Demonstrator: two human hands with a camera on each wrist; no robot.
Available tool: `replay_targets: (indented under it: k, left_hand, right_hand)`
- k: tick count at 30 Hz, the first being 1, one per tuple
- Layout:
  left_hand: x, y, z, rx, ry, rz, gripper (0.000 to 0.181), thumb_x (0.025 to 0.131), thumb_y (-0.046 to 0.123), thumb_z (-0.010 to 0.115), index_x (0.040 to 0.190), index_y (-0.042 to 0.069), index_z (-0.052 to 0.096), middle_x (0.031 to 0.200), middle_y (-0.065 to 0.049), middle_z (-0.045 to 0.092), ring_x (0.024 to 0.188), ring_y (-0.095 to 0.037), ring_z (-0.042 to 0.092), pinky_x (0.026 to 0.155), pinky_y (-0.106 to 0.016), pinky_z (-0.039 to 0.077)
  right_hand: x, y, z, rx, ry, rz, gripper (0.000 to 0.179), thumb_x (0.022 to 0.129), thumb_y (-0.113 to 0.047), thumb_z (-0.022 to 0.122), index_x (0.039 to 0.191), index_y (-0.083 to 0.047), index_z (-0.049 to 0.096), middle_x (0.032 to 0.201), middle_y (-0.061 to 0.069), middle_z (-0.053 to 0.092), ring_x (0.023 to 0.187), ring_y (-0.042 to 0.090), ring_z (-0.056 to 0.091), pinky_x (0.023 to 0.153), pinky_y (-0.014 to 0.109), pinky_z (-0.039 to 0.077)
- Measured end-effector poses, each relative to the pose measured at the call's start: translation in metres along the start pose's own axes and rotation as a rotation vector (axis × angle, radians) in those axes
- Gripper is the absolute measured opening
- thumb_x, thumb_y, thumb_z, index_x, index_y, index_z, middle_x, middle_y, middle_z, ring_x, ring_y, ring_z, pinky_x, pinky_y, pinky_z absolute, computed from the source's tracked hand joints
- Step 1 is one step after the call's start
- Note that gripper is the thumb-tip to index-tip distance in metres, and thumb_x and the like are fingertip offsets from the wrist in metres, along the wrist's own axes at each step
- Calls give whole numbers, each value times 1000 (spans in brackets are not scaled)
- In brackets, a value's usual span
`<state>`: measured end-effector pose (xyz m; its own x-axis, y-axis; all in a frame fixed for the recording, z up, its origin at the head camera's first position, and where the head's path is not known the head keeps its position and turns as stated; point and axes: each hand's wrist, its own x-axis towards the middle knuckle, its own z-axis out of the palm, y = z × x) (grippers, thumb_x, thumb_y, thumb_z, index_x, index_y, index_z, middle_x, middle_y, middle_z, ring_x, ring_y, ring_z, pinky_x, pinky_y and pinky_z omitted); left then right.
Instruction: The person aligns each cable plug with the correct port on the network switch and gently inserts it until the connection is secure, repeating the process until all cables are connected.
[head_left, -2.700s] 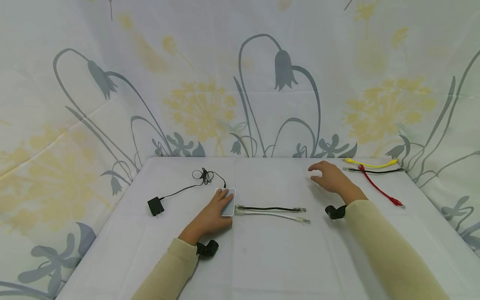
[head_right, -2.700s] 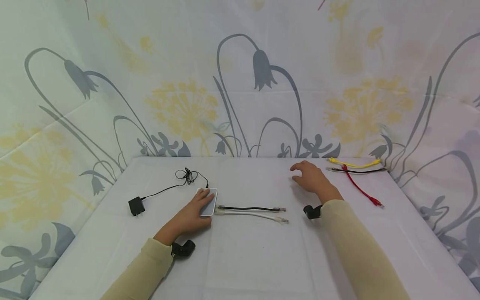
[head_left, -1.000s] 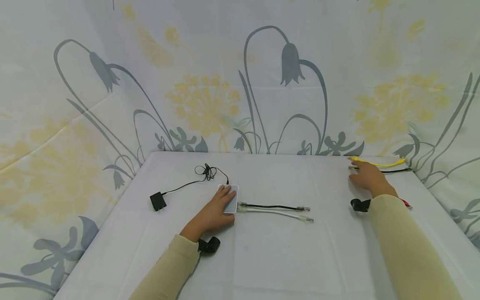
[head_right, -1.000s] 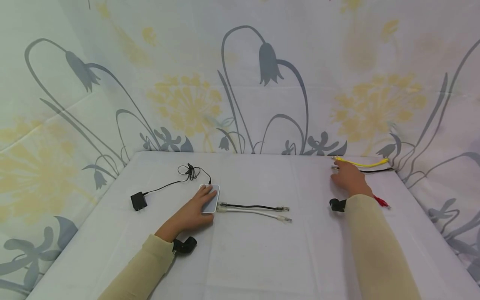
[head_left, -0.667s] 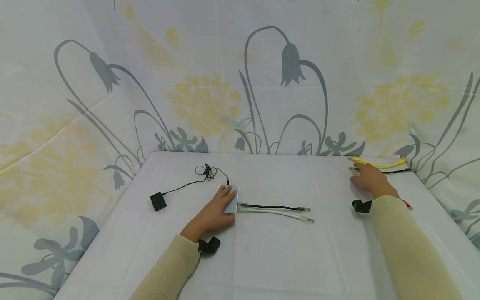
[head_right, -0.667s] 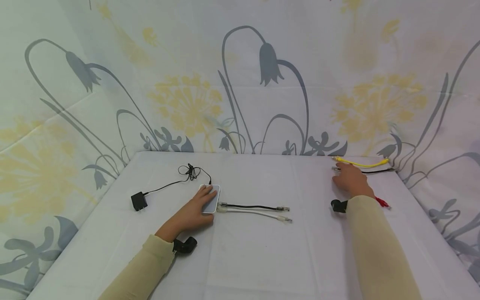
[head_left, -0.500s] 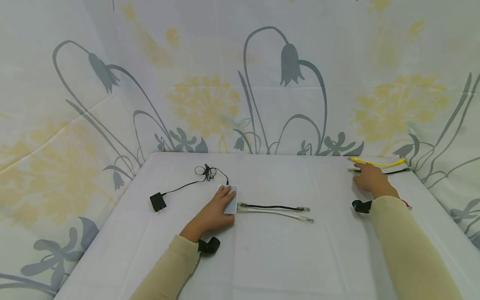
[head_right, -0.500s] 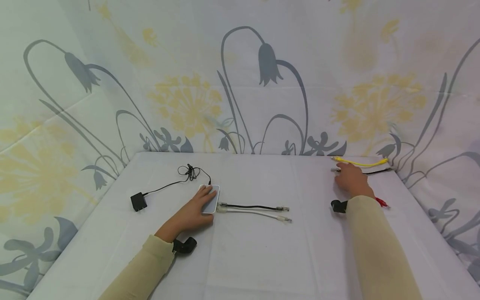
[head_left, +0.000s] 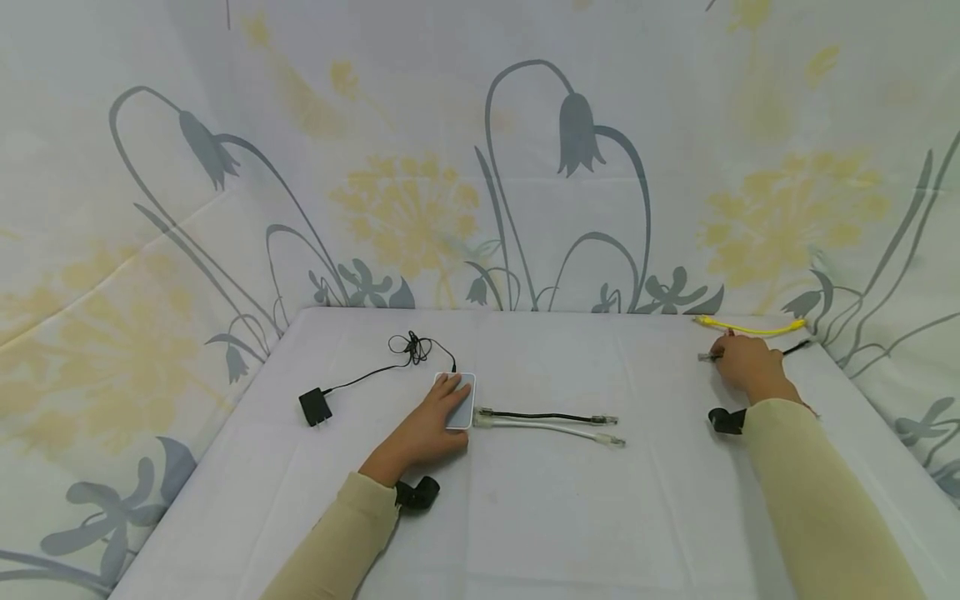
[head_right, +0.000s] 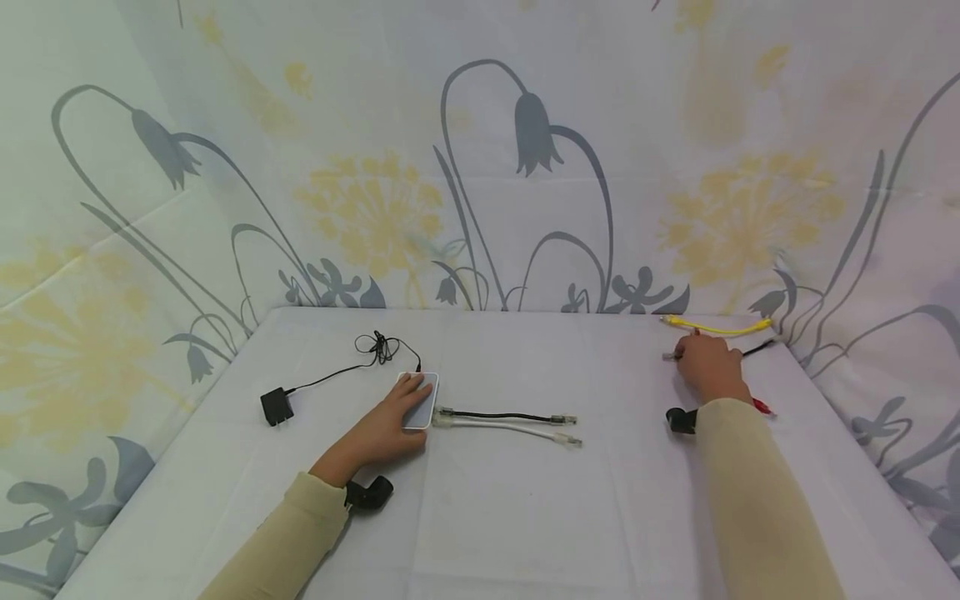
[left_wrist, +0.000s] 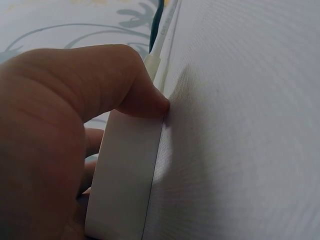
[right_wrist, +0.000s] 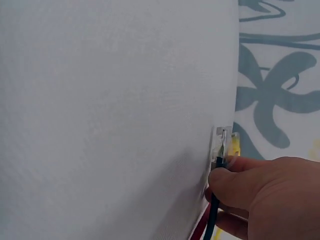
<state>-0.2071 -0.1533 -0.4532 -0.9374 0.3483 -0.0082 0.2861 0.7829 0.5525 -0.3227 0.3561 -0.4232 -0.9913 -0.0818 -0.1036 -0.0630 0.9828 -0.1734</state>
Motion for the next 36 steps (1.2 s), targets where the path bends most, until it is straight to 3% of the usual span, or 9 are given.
replay_targets:
  k: [5, 12, 27, 36]
  left_hand:
    - [-1, 1, 0, -8, 4, 3, 80, 75, 20, 61, 151, 14, 36, 163, -5, 18, 152, -27, 4, 114, -50, 27]
    - [-1, 1, -1, -10, 1, 2, 81, 76, 20, 62, 151, 14, 35, 163, -7, 19, 152, -29, 5, 113, -51, 29]
    - [0, 2, -1, -15, 0, 2, 80, 76, 19, 61, 151, 13, 35, 163, -7, 19, 152, -29, 6, 113, -51, 29]
    - [0, 2, 0, -14, 2, 0, 79, 77, 18, 62, 151, 13, 35, 163, -7, 19, 152, -29, 6, 113, -50, 29]
  right_hand:
    - [-2, 1, 2, -11, 41, -13, 31, 90, -7, 46, 118, 0, 59, 114, 34, 61, 106, 59, 51, 82, 68, 31]
    - [0, -3, 0, -53, 89, -46, 30, 94, -9, 47, 121, -4, 59, 119, 33, 58, 106, 59, 51, 83, 71, 32]
    - [-4, -29, -2, -39, 62, -79, 31, 97, -13, 48, 125, -5, 57, 124, 30, 55, 116, 51, 50, 85, 69, 33]
    - [-3, -46, 5, -30, 107, -114, 30, 96, -15, 50, 123, -7, 58, 120, 29, 56, 112, 51, 53, 85, 71, 35]
